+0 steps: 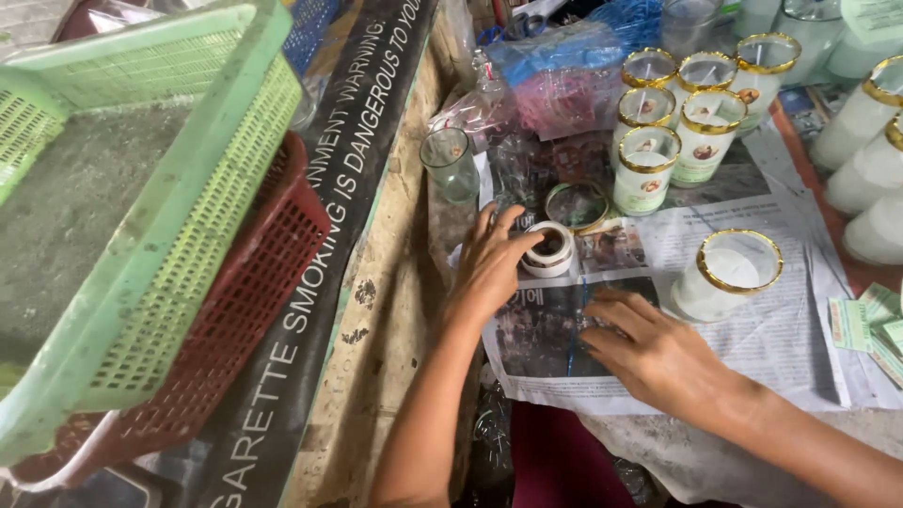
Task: Applying decorative gold bands and labels to glass candle jars at a workspace.
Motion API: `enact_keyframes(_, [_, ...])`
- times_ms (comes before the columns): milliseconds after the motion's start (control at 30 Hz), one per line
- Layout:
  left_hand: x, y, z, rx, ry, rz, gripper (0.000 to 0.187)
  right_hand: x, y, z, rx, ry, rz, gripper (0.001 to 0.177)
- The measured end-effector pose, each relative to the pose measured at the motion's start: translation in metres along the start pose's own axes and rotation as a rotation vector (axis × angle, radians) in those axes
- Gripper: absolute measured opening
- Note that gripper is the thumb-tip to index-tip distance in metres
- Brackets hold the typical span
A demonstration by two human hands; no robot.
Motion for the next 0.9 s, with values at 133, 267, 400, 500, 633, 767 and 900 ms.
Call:
enact_keyframes(133, [-0.014, 0.0, 0.003, -0.051, -0.117, -0.092, 0.06, -0.002, -0.007, 0.005, -0.078, -0.009, 0.035, 0.016])
enact_keyframes(267, [-0.017, 0.015, 0.004, -0.105, -0.232, -0.138, 0.009, -0.001, 0.0, 0.01, -0.145, 0.04, 0.005, 0.017])
enact_keyframes(400, [-0.018, 0.029, -0.015, -0.043, -0.221, -0.154, 0.031, 0.005, 0.016, 0.003, -0.185, 0.067, -0.069, 0.015])
enact_keyframes(500, [-0.016, 0.023, -0.016, 0.094, -0.18, -0.051, 0.037, 0.011, 0.026, -0.003, -0.19, 0.075, -0.148, 0.013])
enact_keyframes(633, [0.014, 0.004, 0.009, 0.256, 0.097, -0.023, 0.015, 0.02, 0.036, -0.011, -0.229, 0.096, -0.232, 0.015])
enact_keyframes(767, [0.04, 0.007, -0.008, 0.151, 0.226, -0.07, 0.017, 0.015, 0.057, -0.038, -0.159, 0.015, -0.385, 0.025])
enact_keyframes(900, [0.053, 0.007, -0.039, 0.103, 0.555, -0.105, 0.016, -0.027, 0.054, -0.052, 0.298, 0.068, -0.288, 0.018])
Point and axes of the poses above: each hand's wrist, its own x-axis away from the middle knuckle, its own z-axis out of the back of the hand, y = z × x, the point moved 4 cm from there along -x, towards the middle knuckle
